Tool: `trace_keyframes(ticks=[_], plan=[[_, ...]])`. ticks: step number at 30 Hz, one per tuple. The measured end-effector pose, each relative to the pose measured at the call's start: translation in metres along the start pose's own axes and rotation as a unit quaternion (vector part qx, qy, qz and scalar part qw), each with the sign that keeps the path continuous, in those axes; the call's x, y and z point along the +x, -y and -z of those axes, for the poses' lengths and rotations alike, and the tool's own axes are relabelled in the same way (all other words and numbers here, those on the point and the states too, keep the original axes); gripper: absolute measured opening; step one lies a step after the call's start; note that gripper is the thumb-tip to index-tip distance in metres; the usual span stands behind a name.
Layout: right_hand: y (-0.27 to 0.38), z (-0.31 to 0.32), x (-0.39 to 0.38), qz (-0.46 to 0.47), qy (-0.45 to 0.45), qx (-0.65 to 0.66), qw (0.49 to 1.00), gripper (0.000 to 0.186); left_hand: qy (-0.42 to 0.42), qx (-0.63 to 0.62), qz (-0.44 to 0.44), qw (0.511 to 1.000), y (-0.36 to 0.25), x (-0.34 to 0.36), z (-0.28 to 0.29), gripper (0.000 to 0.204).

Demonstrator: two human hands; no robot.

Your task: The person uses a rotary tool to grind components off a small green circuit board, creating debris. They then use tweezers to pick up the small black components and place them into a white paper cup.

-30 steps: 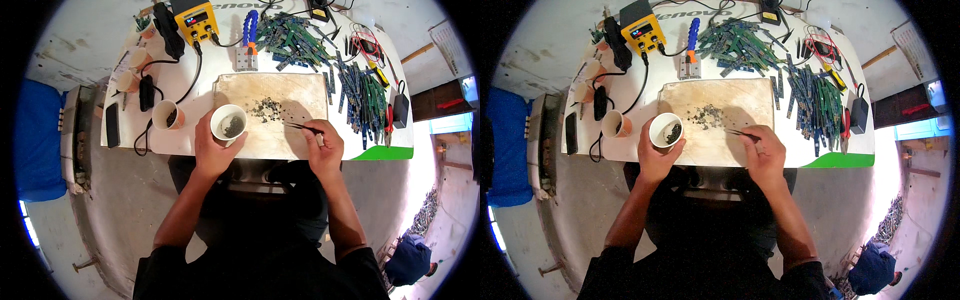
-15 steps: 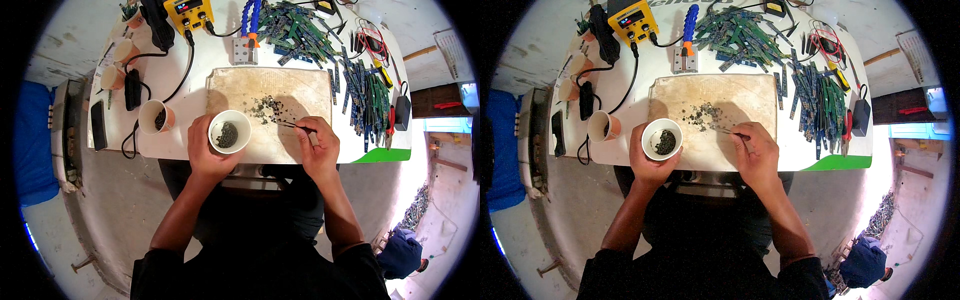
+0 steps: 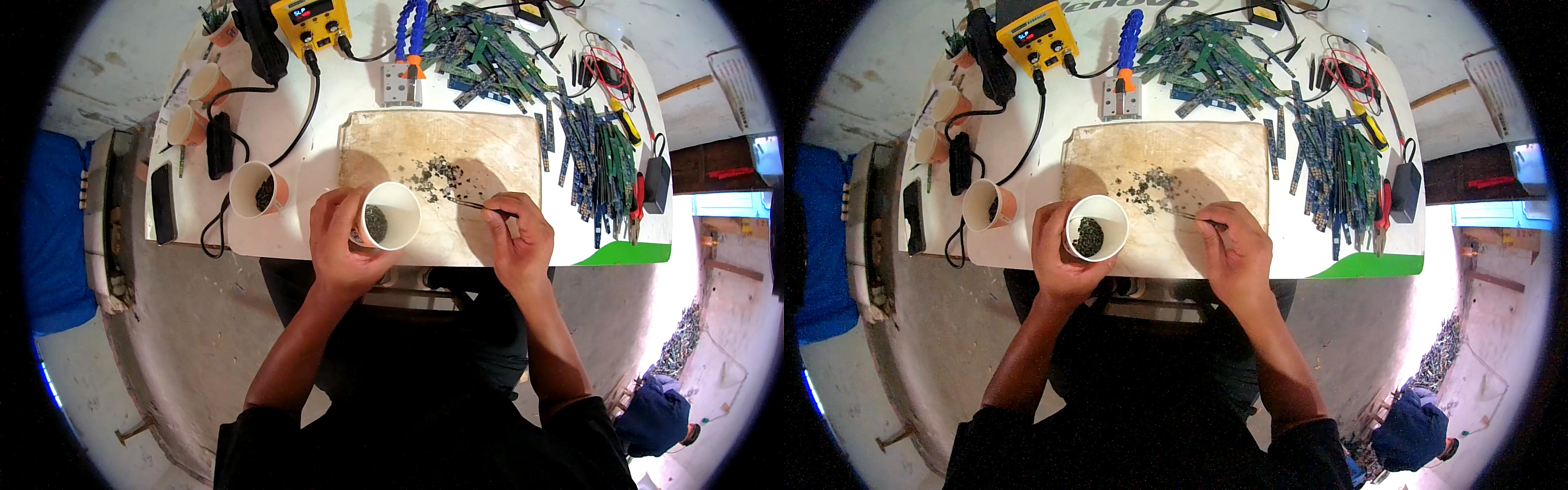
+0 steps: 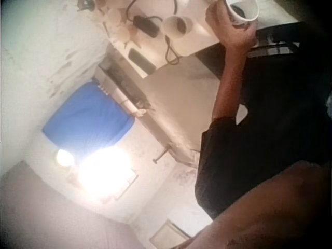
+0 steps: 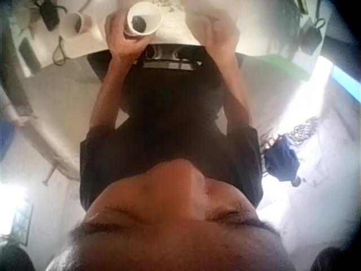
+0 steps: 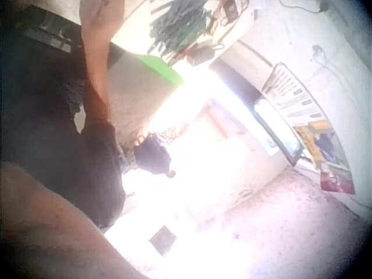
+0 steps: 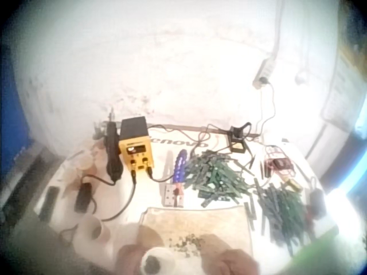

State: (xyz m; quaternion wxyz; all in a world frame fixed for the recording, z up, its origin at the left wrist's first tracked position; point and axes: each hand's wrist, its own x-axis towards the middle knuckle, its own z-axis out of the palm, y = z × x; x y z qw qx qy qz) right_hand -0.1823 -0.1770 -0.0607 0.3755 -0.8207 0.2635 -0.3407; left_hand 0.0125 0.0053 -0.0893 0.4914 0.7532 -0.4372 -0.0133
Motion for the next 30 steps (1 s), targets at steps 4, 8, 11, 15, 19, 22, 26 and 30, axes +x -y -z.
trace_keyframes(ticks=[4,8,11,15,19,22,26,30], plan=[[0.001,0.000,0.000,0.012,-0.008,-0.007,1.000,0.010,0.005,0.020,-0.035,0.999,0.001,0.001,0.000,0.079],[0.021,0.001,0.003,0.014,-0.031,0.053,0.998,0.009,0.016,0.052,-0.072,0.996,-0.003,0.005,0.004,0.080],[0.044,-0.004,0.007,0.038,0.016,0.112,0.993,0.010,0.010,0.057,-0.089,0.994,-0.002,0.006,0.004,0.079],[0.035,-0.010,0.011,0.035,-0.033,0.116,0.992,0.011,0.000,0.054,-0.093,0.994,0.001,0.005,0.003,0.079],[0.007,-0.003,0.009,-0.009,-0.026,0.063,0.998,0.010,-0.026,0.036,-0.077,0.996,-0.003,0.007,0.000,0.075],[0.000,-0.002,0.006,-0.016,0.000,0.042,0.999,0.009,-0.028,0.035,-0.075,0.996,-0.003,0.006,-0.002,0.074],[0.001,-0.002,0.006,-0.030,0.010,0.038,0.999,0.009,-0.027,0.035,-0.071,0.997,-0.003,0.006,-0.001,0.074],[0.003,-0.003,0.007,-0.033,0.009,0.036,0.999,0.010,-0.035,0.034,-0.079,0.996,0.000,0.006,-0.003,0.073]])
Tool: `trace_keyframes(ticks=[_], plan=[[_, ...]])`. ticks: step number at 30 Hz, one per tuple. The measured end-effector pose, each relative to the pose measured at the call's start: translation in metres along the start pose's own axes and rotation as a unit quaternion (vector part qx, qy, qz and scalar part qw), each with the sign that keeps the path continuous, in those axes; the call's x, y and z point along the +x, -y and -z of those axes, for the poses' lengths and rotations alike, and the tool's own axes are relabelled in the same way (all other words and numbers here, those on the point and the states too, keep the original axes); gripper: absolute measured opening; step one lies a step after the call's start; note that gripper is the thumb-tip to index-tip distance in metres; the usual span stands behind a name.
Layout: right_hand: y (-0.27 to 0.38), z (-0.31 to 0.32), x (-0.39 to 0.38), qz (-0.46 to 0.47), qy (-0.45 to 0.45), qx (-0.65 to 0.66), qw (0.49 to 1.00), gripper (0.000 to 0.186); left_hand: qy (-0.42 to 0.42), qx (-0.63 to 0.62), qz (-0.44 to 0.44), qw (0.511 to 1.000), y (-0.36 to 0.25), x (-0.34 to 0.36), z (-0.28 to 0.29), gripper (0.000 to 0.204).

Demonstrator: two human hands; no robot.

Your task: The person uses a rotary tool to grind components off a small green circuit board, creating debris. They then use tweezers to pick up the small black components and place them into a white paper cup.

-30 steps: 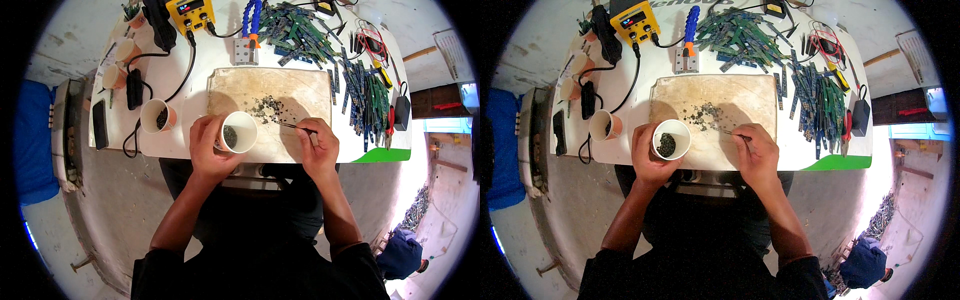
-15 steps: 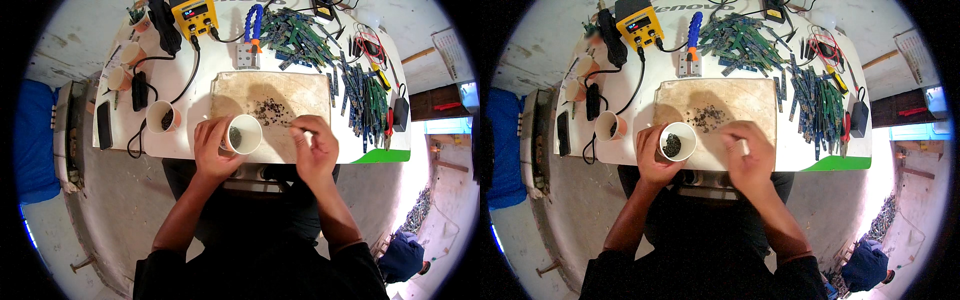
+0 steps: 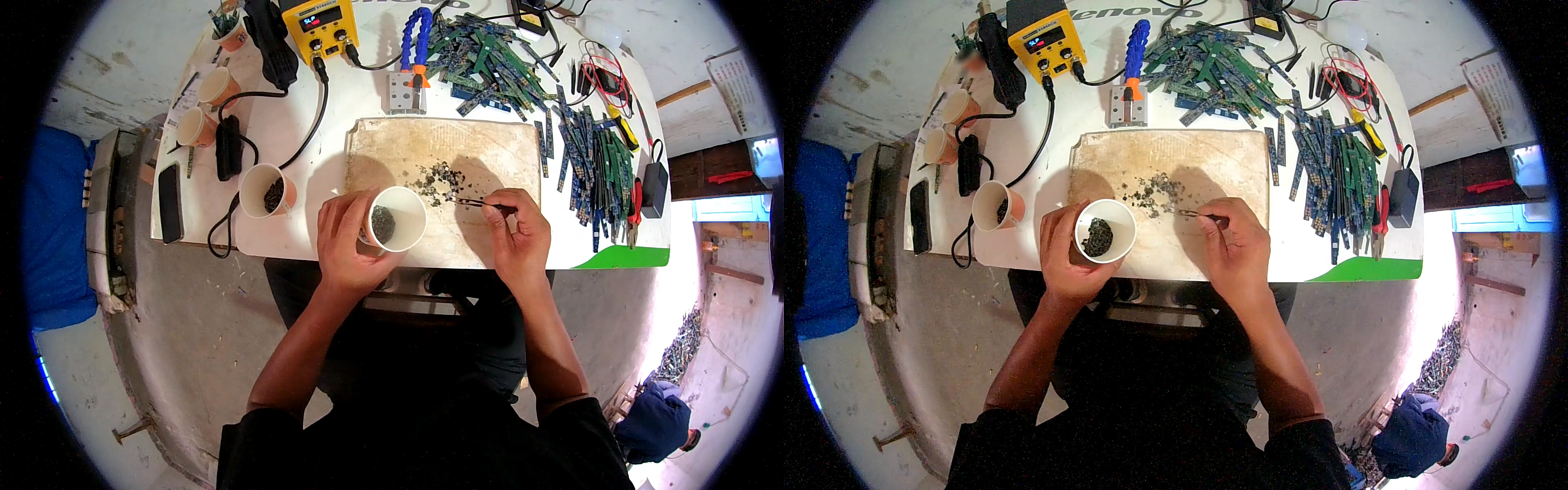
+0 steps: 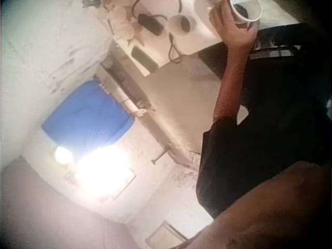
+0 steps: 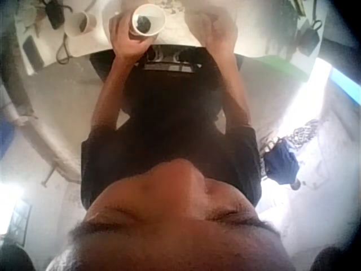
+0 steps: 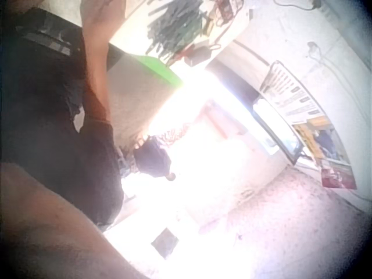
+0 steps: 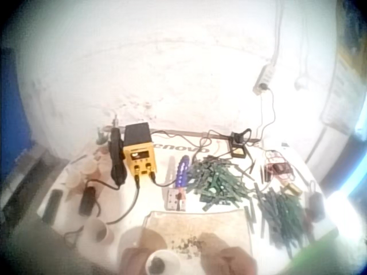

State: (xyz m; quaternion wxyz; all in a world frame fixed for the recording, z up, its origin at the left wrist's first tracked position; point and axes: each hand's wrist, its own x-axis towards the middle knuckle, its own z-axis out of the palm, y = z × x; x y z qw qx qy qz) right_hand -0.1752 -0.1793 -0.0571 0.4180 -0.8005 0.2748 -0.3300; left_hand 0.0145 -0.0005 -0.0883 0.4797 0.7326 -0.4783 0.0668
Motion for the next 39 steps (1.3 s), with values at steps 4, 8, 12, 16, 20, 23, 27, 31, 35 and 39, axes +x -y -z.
trace_keyframes(ticks=[4,8,12,16,20,23,27,31,35,39], plan=[[0.001,0.000,-0.002,0.017,0.001,-0.012,1.000,0.010,0.005,-0.003,0.005,1.000,-0.002,0.001,0.000,0.073],[0.002,-0.001,-0.002,0.029,-0.014,-0.032,0.999,0.010,0.011,-0.004,0.015,1.000,-0.005,0.002,0.002,0.073],[0.015,-0.001,-0.001,0.043,-0.048,0.043,0.997,0.010,0.008,-0.001,0.009,1.000,-0.002,0.001,0.001,0.073],[0.043,-0.009,0.003,0.065,0.003,0.105,0.992,0.010,0.006,-0.006,0.014,1.000,-0.002,0.000,0.001,0.072],[0.025,-0.008,0.002,0.061,-0.048,0.044,0.996,0.010,0.003,-0.017,0.022,1.000,-0.001,0.000,0.000,0.071],[0.011,-0.004,-0.006,0.020,-0.053,-0.017,0.998,0.009,0.001,-0.018,0.025,1.000,-0.003,0.000,0.000,0.071],[0.008,-0.008,-0.012,0.004,-0.057,-0.044,0.997,0.009,0.005,-0.017,0.036,0.999,-0.003,-0.001,0.000,0.071],[0.011,-0.011,-0.014,0.005,-0.054,-0.060,0.997,0.009,0.002,-0.018,0.029,0.999,0.000,-0.001,-0.001,0.072],[0.016,-0.012,-0.017,0.010,-0.057,-0.077,0.995,0.009,0.004,-0.010,0.031,0.999,-0.001,-0.001,-0.001,0.073],[0.013,-0.015,-0.019,0.020,-0.059,-0.067,0.996,0.010,0.006,-0.007,0.033,0.999,-0.003,0.000,0.000,0.072]])
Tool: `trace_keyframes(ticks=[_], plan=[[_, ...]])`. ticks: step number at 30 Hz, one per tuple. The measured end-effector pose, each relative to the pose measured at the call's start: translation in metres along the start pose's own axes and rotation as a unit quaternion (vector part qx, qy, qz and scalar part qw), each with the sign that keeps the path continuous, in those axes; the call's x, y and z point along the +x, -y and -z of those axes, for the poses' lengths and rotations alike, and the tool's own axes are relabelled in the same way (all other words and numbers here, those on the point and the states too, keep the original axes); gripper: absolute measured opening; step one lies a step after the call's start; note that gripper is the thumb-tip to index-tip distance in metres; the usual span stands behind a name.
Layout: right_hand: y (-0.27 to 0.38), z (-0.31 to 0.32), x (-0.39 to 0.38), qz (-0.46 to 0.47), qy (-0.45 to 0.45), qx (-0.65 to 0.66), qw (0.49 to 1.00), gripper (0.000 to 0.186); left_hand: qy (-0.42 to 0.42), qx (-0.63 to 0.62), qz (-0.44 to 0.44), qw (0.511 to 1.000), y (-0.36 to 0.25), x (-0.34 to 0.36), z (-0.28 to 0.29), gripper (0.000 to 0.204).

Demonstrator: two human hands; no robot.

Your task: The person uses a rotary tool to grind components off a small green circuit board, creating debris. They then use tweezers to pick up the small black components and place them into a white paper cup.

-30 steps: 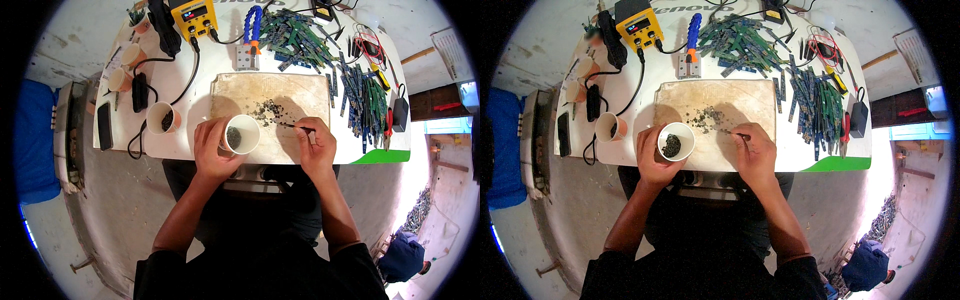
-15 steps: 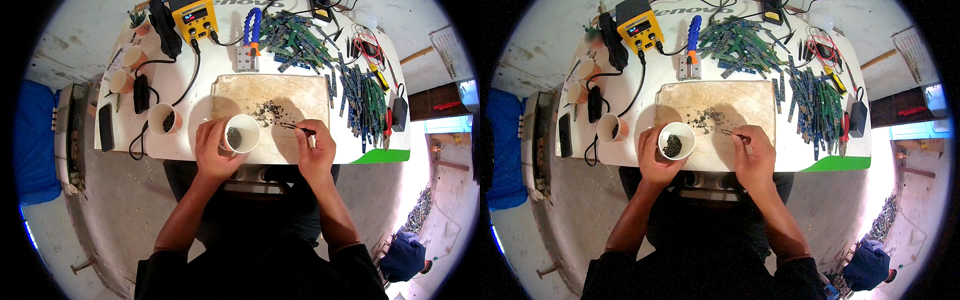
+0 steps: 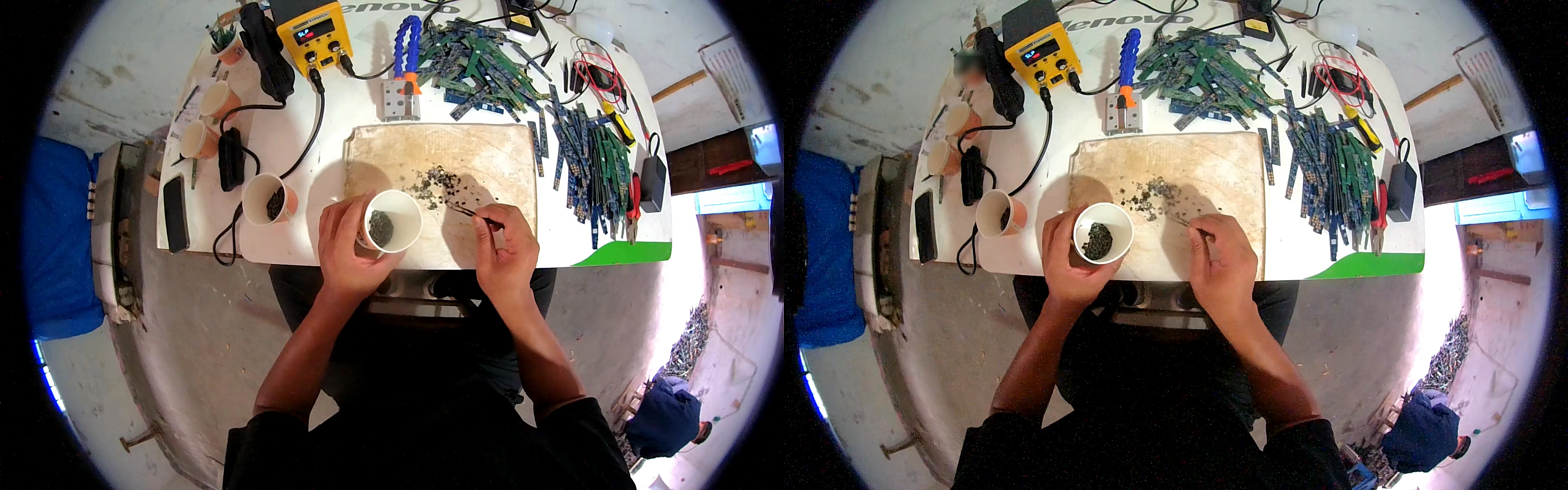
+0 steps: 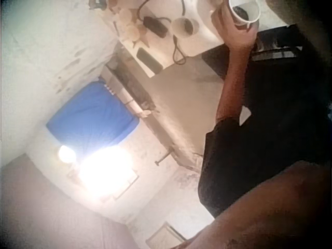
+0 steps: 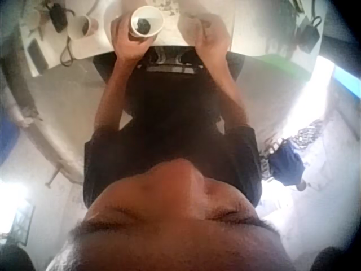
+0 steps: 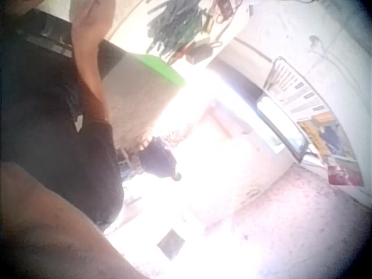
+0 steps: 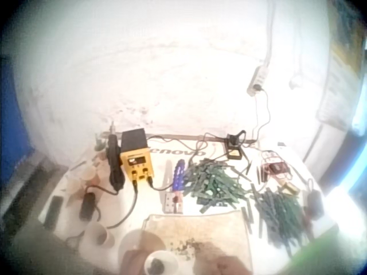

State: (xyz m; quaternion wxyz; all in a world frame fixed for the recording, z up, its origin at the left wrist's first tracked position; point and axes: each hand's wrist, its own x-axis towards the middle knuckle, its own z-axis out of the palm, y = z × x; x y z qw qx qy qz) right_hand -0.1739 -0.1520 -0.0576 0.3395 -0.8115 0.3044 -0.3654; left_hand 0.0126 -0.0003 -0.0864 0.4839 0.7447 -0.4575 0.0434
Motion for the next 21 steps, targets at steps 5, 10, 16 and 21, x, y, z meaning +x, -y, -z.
trace_keyframes(ticks=[5,10,16,21], plan=[[-0.004,-0.001,0.000,0.013,-0.001,0.007,1.000,0.010,-0.004,-0.010,-0.007,1.000,-0.002,0.001,0.000,0.072],[0.002,0.000,0.002,0.006,0.005,0.011,1.000,0.009,0.001,-0.005,0.001,1.000,-0.001,0.000,0.000,0.072],[-0.002,-0.001,0.002,0.007,0.001,0.016,1.000,0.009,-0.007,-0.010,-0.014,1.000,0.001,0.000,-0.001,0.072],[0.010,0.004,0.002,0.015,-0.043,0.068,0.997,0.010,-0.011,-0.012,-0.023,1.000,0.002,0.000,-0.001,0.072]])
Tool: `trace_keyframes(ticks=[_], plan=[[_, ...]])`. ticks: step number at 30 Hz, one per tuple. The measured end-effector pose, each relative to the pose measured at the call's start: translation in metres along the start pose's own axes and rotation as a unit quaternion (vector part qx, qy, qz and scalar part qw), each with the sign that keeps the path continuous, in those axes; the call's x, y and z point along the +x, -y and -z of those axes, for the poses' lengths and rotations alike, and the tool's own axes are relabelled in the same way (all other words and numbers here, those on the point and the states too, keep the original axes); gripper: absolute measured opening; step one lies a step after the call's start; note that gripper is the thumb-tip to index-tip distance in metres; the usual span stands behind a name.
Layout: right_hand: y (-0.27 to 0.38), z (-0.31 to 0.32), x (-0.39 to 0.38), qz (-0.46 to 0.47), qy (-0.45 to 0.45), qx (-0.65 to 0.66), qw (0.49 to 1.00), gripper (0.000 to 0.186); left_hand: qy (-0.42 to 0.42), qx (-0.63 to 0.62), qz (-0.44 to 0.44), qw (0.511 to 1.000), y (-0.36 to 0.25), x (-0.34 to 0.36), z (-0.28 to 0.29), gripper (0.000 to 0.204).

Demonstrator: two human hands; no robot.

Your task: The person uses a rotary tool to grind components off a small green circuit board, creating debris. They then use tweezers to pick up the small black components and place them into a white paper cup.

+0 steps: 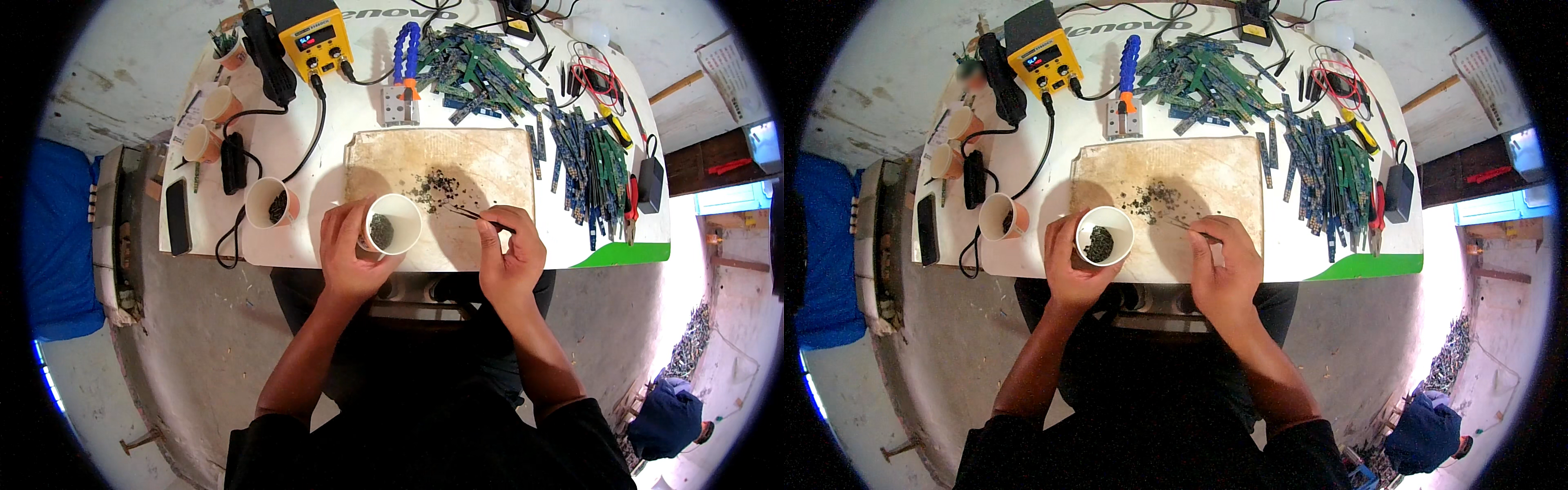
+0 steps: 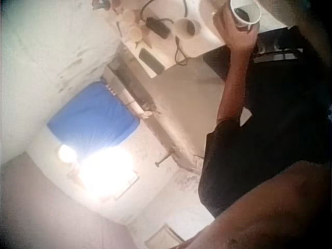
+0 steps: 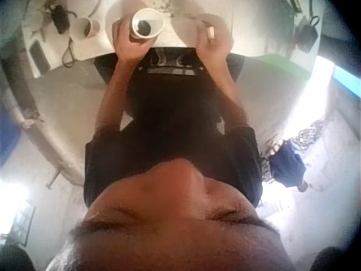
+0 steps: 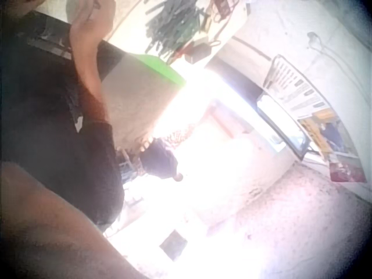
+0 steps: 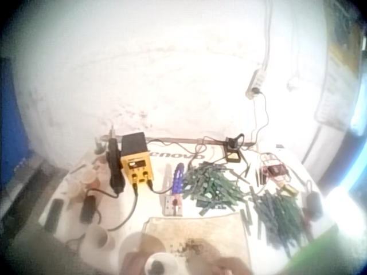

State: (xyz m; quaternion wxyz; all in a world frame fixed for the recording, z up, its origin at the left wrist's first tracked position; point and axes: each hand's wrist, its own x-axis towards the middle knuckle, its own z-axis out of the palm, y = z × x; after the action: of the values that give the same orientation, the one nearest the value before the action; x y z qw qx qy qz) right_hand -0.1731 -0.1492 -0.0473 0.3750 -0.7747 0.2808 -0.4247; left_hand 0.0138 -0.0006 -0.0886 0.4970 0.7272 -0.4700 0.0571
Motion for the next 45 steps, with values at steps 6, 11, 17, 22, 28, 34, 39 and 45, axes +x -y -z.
trace_keyframes(ticks=[6,11,17,22,28,34,39,45], plan=[[0.031,-0.010,0.009,0.031,0.081,0.111,0.990,0.009,0.011,0.011,0.008,1.000,-0.001,0.001,0.001,0.074],[-0.008,0.016,0.011,-0.012,0.002,-0.003,1.000,0.010,0.000,-0.001,0.009,1.000,-0.001,0.000,0.000,0.075],[-0.035,0.031,0.008,-0.023,0.056,-0.002,0.998,0.009,-0.003,-0.011,0.024,1.000,-0.002,-0.001,0.000,0.077],[-0.034,0.030,0.011,-0.055,0.082,0.001,0.995,0.006,-0.001,-0.010,0.028,1.000,-0.001,-0.001,0.000,0.078],[-0.043,0.029,0.011,-0.047,0.070,0.026,0.996,0.008,0.003,-0.002,0.015,1.000,0.000,-0.001,-0.001,0.076],[-0.035,0.026,0.013,-0.029,0.061,0.040,0.997,0.007,0.001,-0.013,0.028,1.000,0.000,-0.002,-0.001,0.074],[0.015,0.001,0.013,0.036,0.053,0.120,0.991,0.008,0.022,0.009,0.026,0.999,-0.001,-0.001,0.002,0.072],[0.012,-0.001,0.007,0.018,-0.012,0.100,0.995,0.009,0.001,0.006,0.013,1.000,-0.001,0.000,0.000,0.071]])
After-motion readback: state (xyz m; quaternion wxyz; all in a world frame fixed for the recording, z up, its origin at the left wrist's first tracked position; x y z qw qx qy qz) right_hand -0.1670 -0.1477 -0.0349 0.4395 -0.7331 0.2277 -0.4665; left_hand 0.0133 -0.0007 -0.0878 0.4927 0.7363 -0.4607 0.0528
